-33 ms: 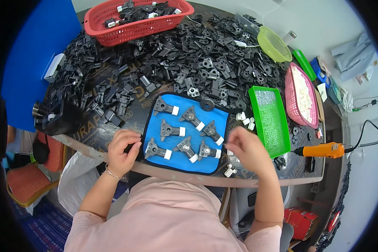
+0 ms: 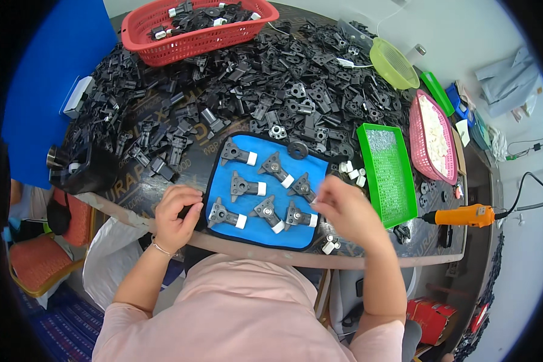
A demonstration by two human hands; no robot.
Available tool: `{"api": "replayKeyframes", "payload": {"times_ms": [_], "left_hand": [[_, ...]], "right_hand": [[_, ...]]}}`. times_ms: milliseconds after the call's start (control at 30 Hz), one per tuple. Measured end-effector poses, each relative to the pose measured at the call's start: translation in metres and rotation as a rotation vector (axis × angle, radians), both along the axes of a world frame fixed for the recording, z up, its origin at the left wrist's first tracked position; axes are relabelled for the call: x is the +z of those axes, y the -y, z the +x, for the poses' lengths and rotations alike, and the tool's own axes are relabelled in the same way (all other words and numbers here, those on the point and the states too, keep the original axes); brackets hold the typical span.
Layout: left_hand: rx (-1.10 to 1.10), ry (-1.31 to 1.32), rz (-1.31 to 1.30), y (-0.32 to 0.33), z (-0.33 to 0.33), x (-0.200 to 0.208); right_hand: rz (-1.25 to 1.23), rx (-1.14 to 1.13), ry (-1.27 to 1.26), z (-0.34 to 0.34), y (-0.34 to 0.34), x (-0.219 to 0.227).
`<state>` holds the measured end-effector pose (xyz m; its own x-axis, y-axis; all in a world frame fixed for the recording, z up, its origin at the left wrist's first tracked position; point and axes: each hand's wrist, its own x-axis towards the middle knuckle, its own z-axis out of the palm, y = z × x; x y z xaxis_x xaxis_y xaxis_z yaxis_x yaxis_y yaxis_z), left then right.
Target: Assembling small black plastic parts and securing them with screws using an electric screwdriver.
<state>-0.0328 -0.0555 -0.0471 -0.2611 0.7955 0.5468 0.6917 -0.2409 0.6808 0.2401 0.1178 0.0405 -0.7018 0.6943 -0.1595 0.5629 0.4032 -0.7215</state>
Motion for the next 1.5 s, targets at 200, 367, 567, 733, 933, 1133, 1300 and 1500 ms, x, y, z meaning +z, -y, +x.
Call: {"api": "replayKeyframes", "payload": {"times_ms": [200,367,567,733,933,1133,1300,1500], "left_hand": [[0.039,0.073,0.008,0.001,-0.002,-0.002],[0.019,0.102,0.038,0.000,-0.002,0.000],[0.013,0.122,0.045,-0.001,-0.005,-0.002],[0.009,0.136,0.048,-0.002,-0.005,-0.001],[0.019,0.144,0.042,-0.002,-0.005,-0.001],[0.021,0.150,0.030,0.000,-0.004,0.000],[0.012,0.136,0.045,0.000,-0.006,-0.001],[0.009,0.132,0.059,0.000,-0.006,-0.001]], "right_hand": [[-0.033,0.285,0.053,-0.109,0.003,-0.009],[0.100,0.258,0.141,-0.120,-0.001,-0.025],[0.190,0.218,0.177,-0.119,0.006,-0.020],[0.263,0.249,0.139,-0.118,0.010,-0.024],[0.301,0.254,0.156,-0.119,0.012,-0.024],[0.300,0.267,0.108,-0.118,0.009,-0.028],[0.257,0.257,0.119,-0.121,0.008,-0.025],[-0.046,0.280,0.103,-0.123,-0.009,-0.031]]}}
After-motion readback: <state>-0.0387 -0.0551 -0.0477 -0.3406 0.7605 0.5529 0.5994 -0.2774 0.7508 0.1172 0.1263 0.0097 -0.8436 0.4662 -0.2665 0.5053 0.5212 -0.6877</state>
